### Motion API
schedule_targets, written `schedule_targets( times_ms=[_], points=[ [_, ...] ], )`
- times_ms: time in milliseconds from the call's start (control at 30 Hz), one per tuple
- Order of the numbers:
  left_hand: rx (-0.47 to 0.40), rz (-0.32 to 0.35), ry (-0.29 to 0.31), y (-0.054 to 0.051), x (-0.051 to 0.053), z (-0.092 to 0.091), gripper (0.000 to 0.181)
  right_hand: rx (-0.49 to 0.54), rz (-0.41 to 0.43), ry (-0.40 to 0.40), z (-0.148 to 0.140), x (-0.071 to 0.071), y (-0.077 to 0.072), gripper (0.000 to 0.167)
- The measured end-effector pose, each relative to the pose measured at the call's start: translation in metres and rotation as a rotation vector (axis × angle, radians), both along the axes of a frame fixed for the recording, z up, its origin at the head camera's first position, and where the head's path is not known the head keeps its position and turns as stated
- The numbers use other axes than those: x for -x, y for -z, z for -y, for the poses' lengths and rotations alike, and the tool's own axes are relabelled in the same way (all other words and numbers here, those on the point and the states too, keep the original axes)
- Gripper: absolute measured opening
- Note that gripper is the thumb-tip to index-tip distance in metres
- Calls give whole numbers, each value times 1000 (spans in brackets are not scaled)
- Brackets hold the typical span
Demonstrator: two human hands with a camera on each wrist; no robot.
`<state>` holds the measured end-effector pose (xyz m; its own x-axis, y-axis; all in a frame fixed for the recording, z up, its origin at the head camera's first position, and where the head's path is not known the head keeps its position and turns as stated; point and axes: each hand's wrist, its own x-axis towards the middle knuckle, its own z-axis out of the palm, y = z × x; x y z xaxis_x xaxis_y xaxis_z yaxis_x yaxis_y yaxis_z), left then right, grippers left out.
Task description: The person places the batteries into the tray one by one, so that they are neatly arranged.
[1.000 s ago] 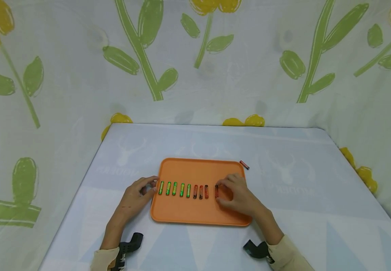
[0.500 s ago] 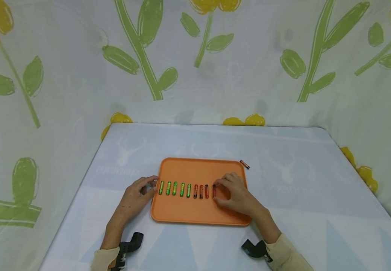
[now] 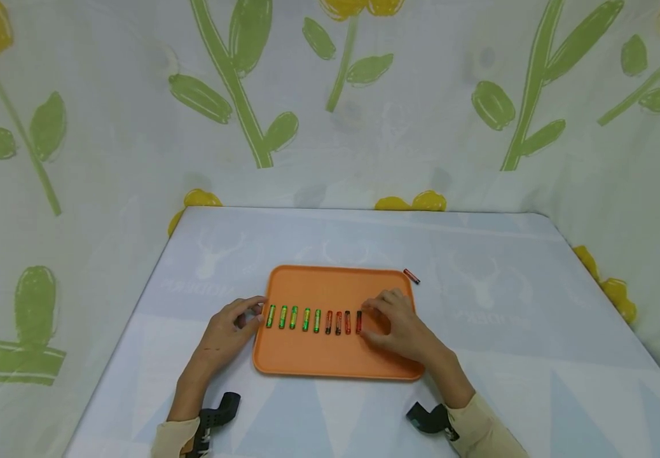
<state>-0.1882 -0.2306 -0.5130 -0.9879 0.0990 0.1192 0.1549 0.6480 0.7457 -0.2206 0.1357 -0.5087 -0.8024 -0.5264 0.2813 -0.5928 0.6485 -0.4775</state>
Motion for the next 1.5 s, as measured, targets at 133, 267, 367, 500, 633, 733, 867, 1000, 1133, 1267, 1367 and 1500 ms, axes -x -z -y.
schedule_targets(
  times_ms=[133,267,367,500,633,733,867,1000,1133,1267,1367,1500],
  points=[
    [5,9,-9,-1,-1,0,38,66,-63,34,-11,9,-1,41],
    [11,11,-11,-2,-1,0,39,113,-111,97,-31,19,0,39],
    [10,3,-8,-1,0,0,38,133,-140,149,-47,27,1,38],
    [13,-8,-6,0,0,1,38,159,-134,232,-63,33,2,36],
    [14,-11,-11,1,0,2,38,159,-92,281,-74,40,4,33],
    [9,-11,-15,2,0,2,38,148,-69,297,-80,46,7,33],
    [11,-7,-16,3,-1,2,38,146,-38,303,-89,54,11,34],
    [15,-7,-11,2,-1,2,38,154,2,290,-97,65,11,37],
    [19,-14,-8,2,-1,3,38,154,32,247,-104,75,10,39],
    [15,-15,-1,0,-1,2,38,142,50,198,-109,83,10,37],
    [19,-8,0,-1,-1,1,38,113,74,171,-113,88,9,36],
    [23,-4,0,-2,0,0,38,55,129,121,-118,95,3,34]
  ],
)
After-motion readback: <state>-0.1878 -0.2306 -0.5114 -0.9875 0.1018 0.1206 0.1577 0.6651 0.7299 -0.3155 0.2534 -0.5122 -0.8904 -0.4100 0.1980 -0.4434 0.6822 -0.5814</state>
